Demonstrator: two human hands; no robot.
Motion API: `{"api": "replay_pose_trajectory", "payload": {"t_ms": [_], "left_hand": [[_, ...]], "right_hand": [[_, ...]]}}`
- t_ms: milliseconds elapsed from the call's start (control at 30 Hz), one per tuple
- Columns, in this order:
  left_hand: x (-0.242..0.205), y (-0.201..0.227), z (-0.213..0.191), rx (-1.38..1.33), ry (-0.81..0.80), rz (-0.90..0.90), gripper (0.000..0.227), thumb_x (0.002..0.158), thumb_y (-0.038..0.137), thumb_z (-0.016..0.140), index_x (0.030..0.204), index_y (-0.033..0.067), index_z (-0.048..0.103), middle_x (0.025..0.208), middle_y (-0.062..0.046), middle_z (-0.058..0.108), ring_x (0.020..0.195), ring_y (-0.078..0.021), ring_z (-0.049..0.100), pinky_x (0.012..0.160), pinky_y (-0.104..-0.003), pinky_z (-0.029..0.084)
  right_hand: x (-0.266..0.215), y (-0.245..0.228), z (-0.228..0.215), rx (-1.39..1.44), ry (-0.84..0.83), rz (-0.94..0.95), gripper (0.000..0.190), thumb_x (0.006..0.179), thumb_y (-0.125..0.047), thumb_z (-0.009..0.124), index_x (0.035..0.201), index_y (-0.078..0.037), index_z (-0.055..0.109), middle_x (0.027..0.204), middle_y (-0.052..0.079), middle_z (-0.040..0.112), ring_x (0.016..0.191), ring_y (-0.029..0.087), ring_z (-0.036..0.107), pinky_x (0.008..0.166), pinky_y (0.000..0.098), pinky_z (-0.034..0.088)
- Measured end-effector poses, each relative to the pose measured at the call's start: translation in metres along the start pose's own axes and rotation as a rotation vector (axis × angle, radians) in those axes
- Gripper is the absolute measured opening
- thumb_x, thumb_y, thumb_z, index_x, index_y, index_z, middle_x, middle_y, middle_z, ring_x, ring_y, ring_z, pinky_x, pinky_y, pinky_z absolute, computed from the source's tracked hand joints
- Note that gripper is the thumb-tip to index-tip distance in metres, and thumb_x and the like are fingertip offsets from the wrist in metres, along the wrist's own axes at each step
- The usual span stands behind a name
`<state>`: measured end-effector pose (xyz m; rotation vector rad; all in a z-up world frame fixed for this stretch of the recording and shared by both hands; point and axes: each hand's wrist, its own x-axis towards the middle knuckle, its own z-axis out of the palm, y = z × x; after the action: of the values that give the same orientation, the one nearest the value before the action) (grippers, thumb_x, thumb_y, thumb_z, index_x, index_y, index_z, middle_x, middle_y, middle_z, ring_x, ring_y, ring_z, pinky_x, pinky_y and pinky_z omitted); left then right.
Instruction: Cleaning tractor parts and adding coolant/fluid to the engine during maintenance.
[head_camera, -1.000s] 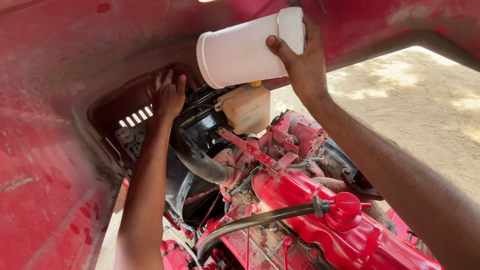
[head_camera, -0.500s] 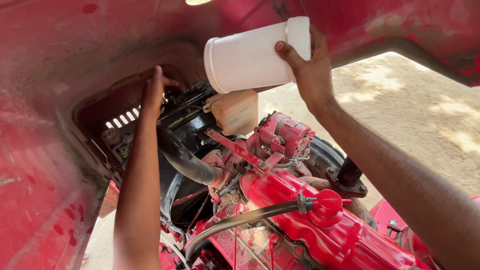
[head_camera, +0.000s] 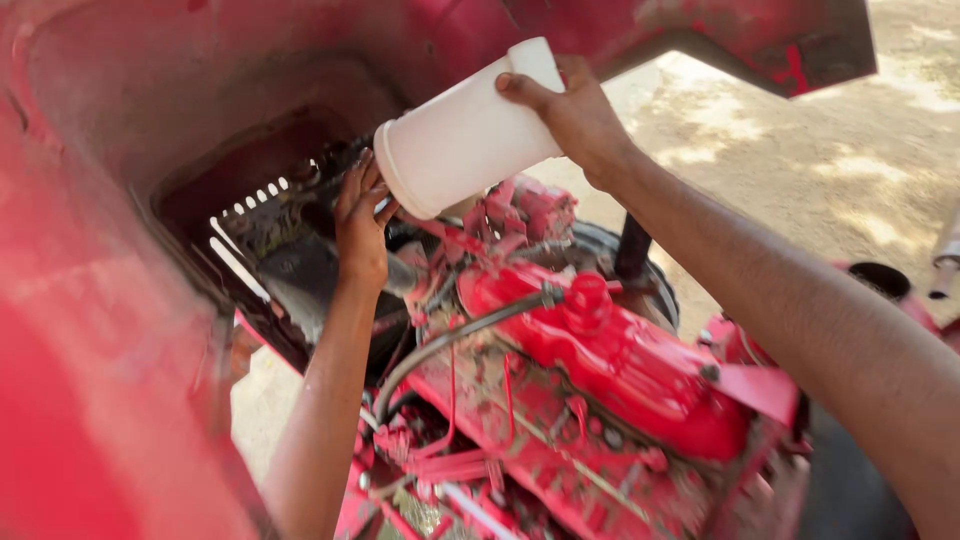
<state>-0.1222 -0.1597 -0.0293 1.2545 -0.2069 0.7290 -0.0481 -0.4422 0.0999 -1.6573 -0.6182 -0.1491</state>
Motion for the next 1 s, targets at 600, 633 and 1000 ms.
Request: {"api": "replay_pose_trajectory", "payload": {"t_ms": [600,633,1000], "left_hand": [[-0.359,0.134,-0.124,0.945,-0.06,-0.12,0.02,0.102,0.016,0.055,0.095,-0.0023,0.059,0.089,-0.016,0.055,0.082,-0.0359,0.058,0.074,-0.044,0.046],[-0.372,0.144,-0.14,0.946,-0.035,-0.137,0.02,0.102,0.016,0.055,0.095,-0.0023,0.059,0.089,-0.016,0.055,0.082,-0.0359,0.058,0.074,-0.044,0.046],[-0.562,0.24,-0.419,1.211,0.058,-0.554,0.027,0.102,0.024,0.056,0.096,0.0002,0.066,0.094,-0.018,0.063,0.091,-0.0413,0.062,0.08,-0.052,0.049]], "right_hand": [[-0.281,0.016,0.09,-0.429,-0.969,0.617,0.071,0.092,-0.059,0.056,0.148,-0.015,0.052,0.136,0.009,0.065,0.124,0.027,0.062,0.095,0.0592,0.054],[-0.295,0.012,0.105,-0.436,-0.999,0.619,0.071,0.092,-0.059,0.056,0.148,-0.015,0.052,0.136,0.009,0.065,0.124,0.027,0.062,0.095,0.0592,0.054],[-0.48,-0.01,0.419,-0.674,-1.207,0.076,0.056,0.09,-0.04,0.068,0.138,-0.015,0.056,0.128,0.013,0.067,0.111,0.031,0.07,0.093,0.0451,0.054]]}}
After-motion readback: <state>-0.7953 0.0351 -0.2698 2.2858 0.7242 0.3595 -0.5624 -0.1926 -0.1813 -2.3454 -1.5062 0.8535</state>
